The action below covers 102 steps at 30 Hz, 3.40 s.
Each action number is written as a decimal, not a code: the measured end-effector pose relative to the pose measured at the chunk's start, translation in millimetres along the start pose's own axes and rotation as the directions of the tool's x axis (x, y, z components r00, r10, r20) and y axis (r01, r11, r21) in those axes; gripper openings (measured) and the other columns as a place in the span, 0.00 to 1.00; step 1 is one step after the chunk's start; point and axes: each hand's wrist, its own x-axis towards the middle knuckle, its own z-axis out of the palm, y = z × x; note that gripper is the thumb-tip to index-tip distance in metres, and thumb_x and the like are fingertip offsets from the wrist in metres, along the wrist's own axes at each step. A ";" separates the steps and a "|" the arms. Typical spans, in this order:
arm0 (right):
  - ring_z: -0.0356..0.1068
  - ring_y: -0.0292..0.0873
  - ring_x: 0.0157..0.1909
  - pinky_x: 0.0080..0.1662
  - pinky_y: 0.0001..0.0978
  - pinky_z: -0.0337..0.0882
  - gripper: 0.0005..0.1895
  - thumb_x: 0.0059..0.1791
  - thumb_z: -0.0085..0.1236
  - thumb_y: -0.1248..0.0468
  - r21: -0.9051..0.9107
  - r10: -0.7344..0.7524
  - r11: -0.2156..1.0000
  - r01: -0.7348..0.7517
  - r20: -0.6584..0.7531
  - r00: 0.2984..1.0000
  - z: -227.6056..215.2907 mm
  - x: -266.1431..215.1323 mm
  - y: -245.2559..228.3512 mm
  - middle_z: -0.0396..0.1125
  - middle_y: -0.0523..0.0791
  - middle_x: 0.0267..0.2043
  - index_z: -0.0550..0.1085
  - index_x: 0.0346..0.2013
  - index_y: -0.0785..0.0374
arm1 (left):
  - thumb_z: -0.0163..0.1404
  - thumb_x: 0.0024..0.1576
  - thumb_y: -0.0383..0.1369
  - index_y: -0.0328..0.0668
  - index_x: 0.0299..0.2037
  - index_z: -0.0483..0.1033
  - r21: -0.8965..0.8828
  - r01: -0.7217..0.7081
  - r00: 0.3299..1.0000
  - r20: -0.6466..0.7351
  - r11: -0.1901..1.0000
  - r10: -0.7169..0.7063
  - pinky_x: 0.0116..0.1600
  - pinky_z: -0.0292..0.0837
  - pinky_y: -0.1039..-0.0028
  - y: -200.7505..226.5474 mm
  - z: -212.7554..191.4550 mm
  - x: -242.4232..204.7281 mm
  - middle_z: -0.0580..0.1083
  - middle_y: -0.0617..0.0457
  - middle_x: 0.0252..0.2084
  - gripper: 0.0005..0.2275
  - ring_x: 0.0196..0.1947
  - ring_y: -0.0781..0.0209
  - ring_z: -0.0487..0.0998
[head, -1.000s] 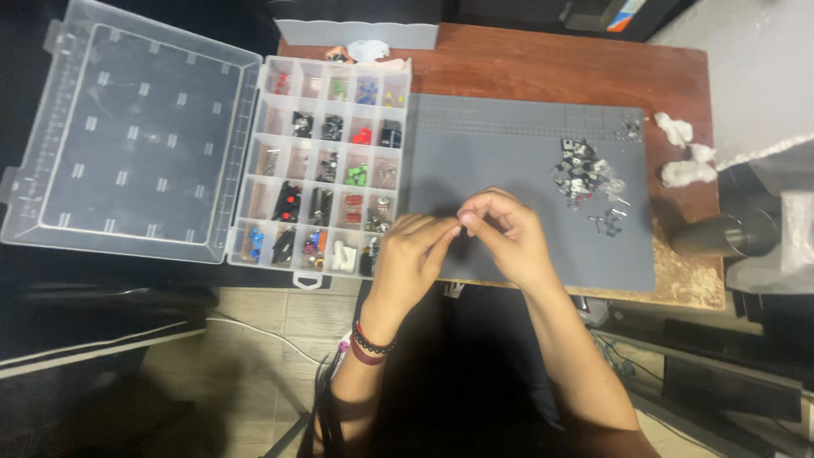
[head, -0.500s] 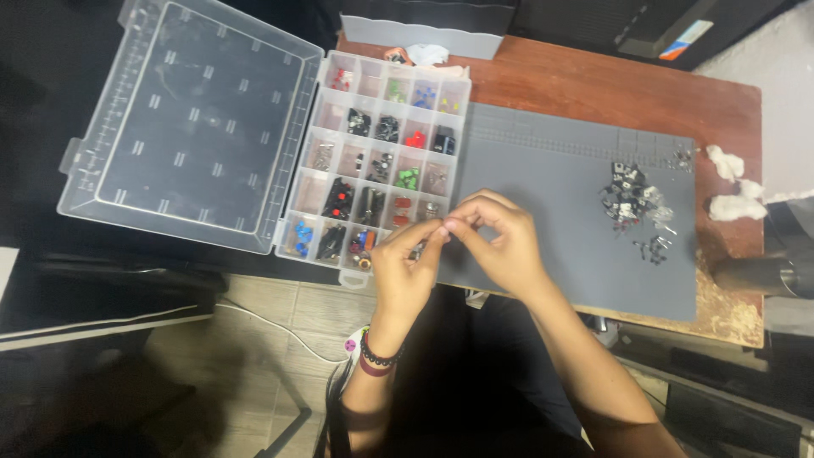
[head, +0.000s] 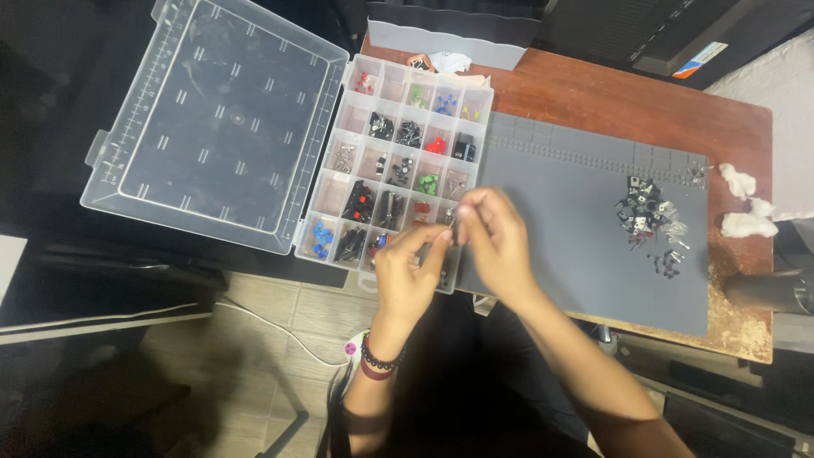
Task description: The person repeatedly picks small electronic components from a compartmentalized parts box and a gray mat, then joins them together by hand. The person handles the components one at a time, assembling them into small units and placing them back on the mat.
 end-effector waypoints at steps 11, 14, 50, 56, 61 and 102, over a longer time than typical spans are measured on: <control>0.70 0.34 0.27 0.34 0.25 0.71 0.01 0.54 0.60 0.66 -0.009 -0.105 0.994 0.106 0.086 0.991 45.5 165.2 63.9 0.72 0.44 0.41 0.78 0.40 0.59 | 0.56 0.58 0.28 0.43 0.37 0.83 -0.028 0.016 0.997 -0.079 0.999 -0.018 0.45 0.77 0.71 12.7 -13.4 -3.1 0.82 0.53 0.32 0.03 0.36 0.58 0.83; 0.71 0.38 0.36 0.40 0.28 0.70 0.03 0.52 0.58 0.68 -0.146 -0.223 0.959 0.244 0.147 0.964 71.1 197.5 74.5 0.73 0.44 0.46 0.78 0.39 0.58 | 0.53 0.60 0.32 0.42 0.39 0.82 -0.006 0.043 0.998 -0.045 0.999 -0.043 0.47 0.75 0.75 5.8 -12.9 -9.7 0.82 0.57 0.38 0.05 0.37 0.65 0.81; 0.74 0.53 0.38 0.46 0.40 0.71 0.09 0.50 0.69 0.68 -0.575 0.092 0.726 -0.378 -0.463 0.882 -223.0 -117.7 76.8 0.74 0.49 0.34 0.83 0.45 0.60 | 0.59 0.58 0.30 0.48 0.37 0.84 -0.019 0.037 0.965 0.259 0.999 -0.031 0.43 0.79 0.68 8.7 102.7 -24.9 0.81 0.53 0.28 0.01 0.33 0.55 0.83; 0.73 0.53 0.35 0.43 0.43 0.72 0.10 0.48 0.71 0.69 -0.639 0.048 0.679 -0.360 -0.451 0.891 -245.0 -110.1 88.8 0.73 0.50 0.35 0.82 0.45 0.63 | 0.57 0.59 0.28 0.45 0.39 0.83 0.000 0.020 0.955 0.297 1.000 -0.019 0.42 0.80 0.68 25.5 123.8 -25.6 0.81 0.52 0.28 0.02 0.31 0.56 0.82; 0.72 0.58 0.33 0.41 0.48 0.71 0.12 0.47 0.71 0.71 -0.691 0.031 0.657 -0.302 -0.375 0.926 -253.8 -89.9 88.6 0.71 0.55 0.37 0.82 0.45 0.69 | 0.57 0.59 0.27 0.43 0.42 0.82 0.032 -0.025 0.954 0.301 0.999 0.014 0.41 0.81 0.66 33.2 125.3 -27.6 0.81 0.50 0.29 0.04 0.32 0.54 0.83; 0.73 0.49 0.35 0.44 0.43 0.76 0.02 0.55 0.54 0.68 -0.175 0.131 0.969 -0.175 -0.237 0.963 -108.4 -48.1 15.5 0.71 0.49 0.28 0.75 0.41 0.62 | 0.60 0.57 0.31 0.46 0.44 0.84 -0.200 -0.006 0.970 0.236 0.980 0.054 0.54 0.78 0.64 29.3 118.1 -3.2 0.81 0.49 0.43 0.06 0.47 0.50 0.82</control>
